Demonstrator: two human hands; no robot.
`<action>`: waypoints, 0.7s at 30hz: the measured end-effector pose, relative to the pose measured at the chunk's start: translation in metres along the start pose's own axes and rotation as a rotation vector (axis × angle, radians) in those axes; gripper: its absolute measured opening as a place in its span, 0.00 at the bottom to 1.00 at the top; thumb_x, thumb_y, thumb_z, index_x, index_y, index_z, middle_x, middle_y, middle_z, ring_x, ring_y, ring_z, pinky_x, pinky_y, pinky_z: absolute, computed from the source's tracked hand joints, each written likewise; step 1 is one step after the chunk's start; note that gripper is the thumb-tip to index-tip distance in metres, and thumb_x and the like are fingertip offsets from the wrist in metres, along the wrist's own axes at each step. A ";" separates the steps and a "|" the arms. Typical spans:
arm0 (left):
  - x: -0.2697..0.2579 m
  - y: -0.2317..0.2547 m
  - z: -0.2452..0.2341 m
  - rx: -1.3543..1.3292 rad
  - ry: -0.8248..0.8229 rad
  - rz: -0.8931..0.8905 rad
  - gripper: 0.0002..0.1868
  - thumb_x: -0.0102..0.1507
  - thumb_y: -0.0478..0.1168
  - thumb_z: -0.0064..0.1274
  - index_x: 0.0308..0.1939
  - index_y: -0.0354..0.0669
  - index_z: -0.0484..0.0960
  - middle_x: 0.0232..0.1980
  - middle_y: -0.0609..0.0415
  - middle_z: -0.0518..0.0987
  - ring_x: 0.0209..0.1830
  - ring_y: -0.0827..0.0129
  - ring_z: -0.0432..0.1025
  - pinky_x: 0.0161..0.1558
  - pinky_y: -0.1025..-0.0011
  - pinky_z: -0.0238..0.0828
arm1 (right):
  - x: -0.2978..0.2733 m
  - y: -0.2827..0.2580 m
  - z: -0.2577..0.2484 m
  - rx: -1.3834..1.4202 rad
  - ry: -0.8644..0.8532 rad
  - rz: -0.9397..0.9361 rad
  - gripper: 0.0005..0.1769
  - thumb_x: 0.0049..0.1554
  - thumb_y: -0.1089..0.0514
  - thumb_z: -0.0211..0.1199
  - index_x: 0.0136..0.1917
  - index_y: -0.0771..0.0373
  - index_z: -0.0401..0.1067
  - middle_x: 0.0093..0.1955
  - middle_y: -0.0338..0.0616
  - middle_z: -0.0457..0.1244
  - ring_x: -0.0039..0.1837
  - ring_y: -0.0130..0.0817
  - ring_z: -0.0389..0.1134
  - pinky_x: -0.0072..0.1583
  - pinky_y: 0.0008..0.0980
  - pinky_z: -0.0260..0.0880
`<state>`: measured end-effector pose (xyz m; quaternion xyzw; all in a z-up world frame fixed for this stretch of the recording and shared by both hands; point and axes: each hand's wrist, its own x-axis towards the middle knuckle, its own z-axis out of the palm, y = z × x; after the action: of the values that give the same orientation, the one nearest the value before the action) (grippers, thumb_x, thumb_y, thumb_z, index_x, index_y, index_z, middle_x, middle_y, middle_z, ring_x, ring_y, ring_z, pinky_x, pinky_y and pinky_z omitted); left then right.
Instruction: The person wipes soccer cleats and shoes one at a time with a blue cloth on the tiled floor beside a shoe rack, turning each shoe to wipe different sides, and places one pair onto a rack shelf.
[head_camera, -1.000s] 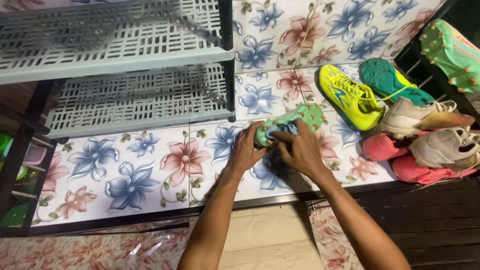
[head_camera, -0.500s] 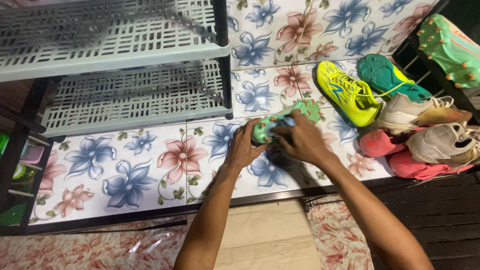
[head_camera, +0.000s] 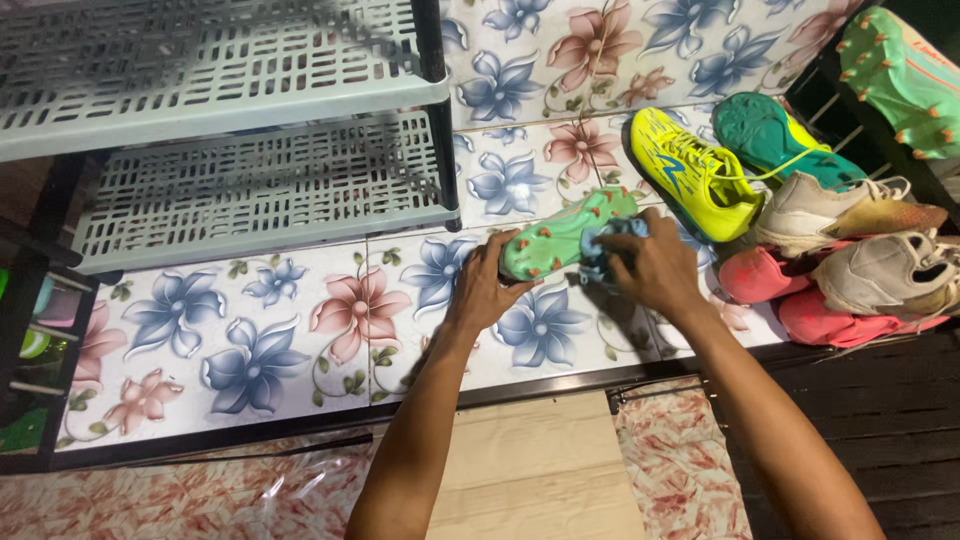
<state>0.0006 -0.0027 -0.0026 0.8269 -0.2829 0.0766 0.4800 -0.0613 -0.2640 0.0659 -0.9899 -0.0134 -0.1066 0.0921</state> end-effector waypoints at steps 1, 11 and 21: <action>0.001 0.000 0.001 -0.005 0.001 0.002 0.44 0.52 0.49 0.74 0.66 0.44 0.67 0.56 0.37 0.79 0.54 0.38 0.74 0.53 0.50 0.72 | 0.001 0.005 0.002 -0.005 0.049 0.012 0.18 0.53 0.49 0.67 0.58 0.37 0.81 0.58 0.54 0.60 0.60 0.54 0.62 0.52 0.51 0.69; 0.003 -0.003 0.002 -0.023 0.016 -0.019 0.43 0.53 0.47 0.73 0.67 0.43 0.67 0.55 0.38 0.81 0.53 0.39 0.74 0.53 0.50 0.72 | 0.025 0.015 0.019 0.081 0.066 0.044 0.18 0.53 0.49 0.66 0.58 0.39 0.82 0.63 0.61 0.58 0.61 0.59 0.63 0.55 0.53 0.68; 0.004 0.000 0.001 -0.058 0.044 0.008 0.42 0.53 0.48 0.74 0.65 0.44 0.67 0.53 0.38 0.81 0.51 0.39 0.75 0.50 0.51 0.74 | 0.037 0.021 0.014 -0.047 0.086 0.089 0.18 0.53 0.47 0.66 0.58 0.36 0.82 0.58 0.55 0.60 0.63 0.56 0.62 0.57 0.52 0.68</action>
<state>0.0037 -0.0049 -0.0013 0.8096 -0.2779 0.0885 0.5094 -0.0216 -0.2821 0.0559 -0.9860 0.0372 -0.1451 0.0738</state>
